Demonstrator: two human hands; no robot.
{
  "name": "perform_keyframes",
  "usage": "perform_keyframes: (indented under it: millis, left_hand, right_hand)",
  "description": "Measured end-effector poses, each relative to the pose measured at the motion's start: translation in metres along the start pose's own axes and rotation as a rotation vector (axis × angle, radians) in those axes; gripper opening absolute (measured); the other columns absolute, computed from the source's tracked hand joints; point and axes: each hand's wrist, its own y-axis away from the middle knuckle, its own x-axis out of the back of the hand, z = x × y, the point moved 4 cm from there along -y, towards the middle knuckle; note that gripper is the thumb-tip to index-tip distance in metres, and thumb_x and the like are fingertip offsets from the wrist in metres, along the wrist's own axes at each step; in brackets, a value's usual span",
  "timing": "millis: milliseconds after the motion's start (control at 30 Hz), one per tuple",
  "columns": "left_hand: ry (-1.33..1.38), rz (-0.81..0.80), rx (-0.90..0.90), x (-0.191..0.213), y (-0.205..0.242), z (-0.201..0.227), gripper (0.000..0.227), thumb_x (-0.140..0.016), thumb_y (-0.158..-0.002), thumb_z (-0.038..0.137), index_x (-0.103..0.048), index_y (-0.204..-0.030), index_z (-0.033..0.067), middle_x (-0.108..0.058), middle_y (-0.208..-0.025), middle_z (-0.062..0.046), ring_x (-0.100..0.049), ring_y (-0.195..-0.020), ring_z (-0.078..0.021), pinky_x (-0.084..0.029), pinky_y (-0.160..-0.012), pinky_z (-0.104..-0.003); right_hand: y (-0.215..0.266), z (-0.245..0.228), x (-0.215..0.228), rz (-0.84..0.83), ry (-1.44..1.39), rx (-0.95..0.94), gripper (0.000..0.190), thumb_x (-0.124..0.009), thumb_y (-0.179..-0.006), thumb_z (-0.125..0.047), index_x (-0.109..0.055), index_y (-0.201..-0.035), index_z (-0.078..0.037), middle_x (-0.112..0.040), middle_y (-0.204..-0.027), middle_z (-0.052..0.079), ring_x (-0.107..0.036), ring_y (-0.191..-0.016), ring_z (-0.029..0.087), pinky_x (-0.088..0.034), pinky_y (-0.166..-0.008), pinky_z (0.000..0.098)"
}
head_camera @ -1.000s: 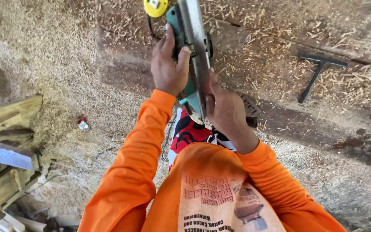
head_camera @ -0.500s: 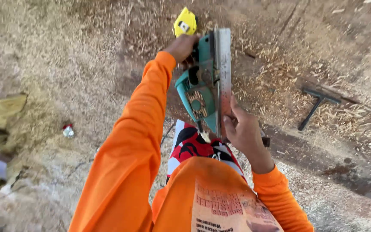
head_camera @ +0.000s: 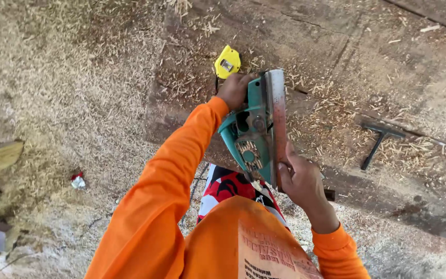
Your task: Adjusting the blade or components of an electric wood planer using a wrench and a ruler.
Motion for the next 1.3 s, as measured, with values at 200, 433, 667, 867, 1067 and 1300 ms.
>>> perform_keyframes:
  millis: [200, 433, 667, 867, 1067, 1300]
  left_hand:
    - [-0.705, 0.116, -0.860, 0.007, -0.016, -0.026, 0.029, -0.051, -0.109, 0.025, -0.066, -0.102, 0.0010, -0.067, -0.087, -0.023, -0.066, -0.080, -0.0449, -0.053, -0.073, -0.048]
    - [-0.894, -0.124, -1.076, 0.005, -0.036, -0.029, 0.047, -0.045, -0.079, 0.031, -0.066, -0.102, -0.0048, -0.067, -0.078, -0.024, -0.063, -0.072, -0.0483, -0.051, -0.065, -0.050]
    - [-0.571, 0.258, -0.170, 0.017, 0.007, 0.014, 0.057, -0.048, -0.104, 0.049, -0.072, -0.091, -0.0003, -0.069, -0.087, -0.029, -0.067, -0.084, -0.0450, -0.052, -0.081, -0.054]
    - [-0.701, 0.608, -0.392, -0.032, 0.137, 0.104, 0.049, -0.059, -0.099, 0.047, -0.070, -0.118, 0.0030, -0.069, -0.120, -0.023, -0.064, -0.115, -0.0404, -0.049, -0.101, -0.049]
    - [-0.721, 0.621, -0.446, -0.080, 0.163, 0.080, 0.071, -0.071, -0.095, 0.036, -0.049, -0.151, -0.0010, -0.053, -0.146, -0.030, -0.052, -0.134, -0.0457, -0.042, -0.113, -0.048]
    - [-0.666, 0.621, -0.307, -0.076, 0.156, 0.074, 0.062, -0.066, -0.100, 0.032, -0.051, -0.153, 0.0035, -0.051, -0.156, -0.024, -0.054, -0.139, -0.0395, -0.044, -0.114, -0.044]
  right_hand:
    - [0.002, 0.004, -0.001, -0.021, 0.013, -0.048, 0.061, -0.068, -0.088, -0.012, -0.053, -0.145, 0.002, -0.069, -0.085, 0.027, -0.070, -0.072, 0.041, -0.054, -0.064, 0.0470]
    - [0.004, 0.004, 0.002, 0.092, -0.028, 0.126, 0.061, -0.067, -0.091, -0.012, -0.050, -0.147, 0.005, -0.068, -0.117, 0.033, -0.072, -0.091, 0.042, -0.058, -0.075, 0.0441]
    - [0.002, -0.006, 0.006, -0.064, -0.027, -0.073, 0.068, -0.066, -0.088, -0.013, -0.046, -0.152, -0.001, -0.070, -0.085, 0.025, -0.069, -0.069, 0.041, -0.054, -0.065, 0.0474]
    - [0.007, -0.001, 0.003, 0.036, -0.069, 0.051, 0.067, -0.064, -0.088, -0.011, -0.046, -0.152, -0.005, -0.072, -0.084, 0.018, -0.068, -0.071, 0.042, -0.054, -0.063, 0.0510]
    - [0.012, 0.007, -0.001, 0.029, -0.070, 0.063, 0.068, -0.063, -0.088, -0.012, -0.044, -0.153, -0.005, -0.070, -0.077, 0.021, -0.067, -0.067, 0.044, -0.052, -0.062, 0.0551]
    - [0.019, 0.011, -0.007, -0.006, -0.057, 0.046, 0.070, -0.063, -0.089, -0.011, -0.041, -0.154, -0.001, -0.067, -0.072, 0.021, -0.066, -0.061, 0.041, -0.051, -0.060, 0.0537]
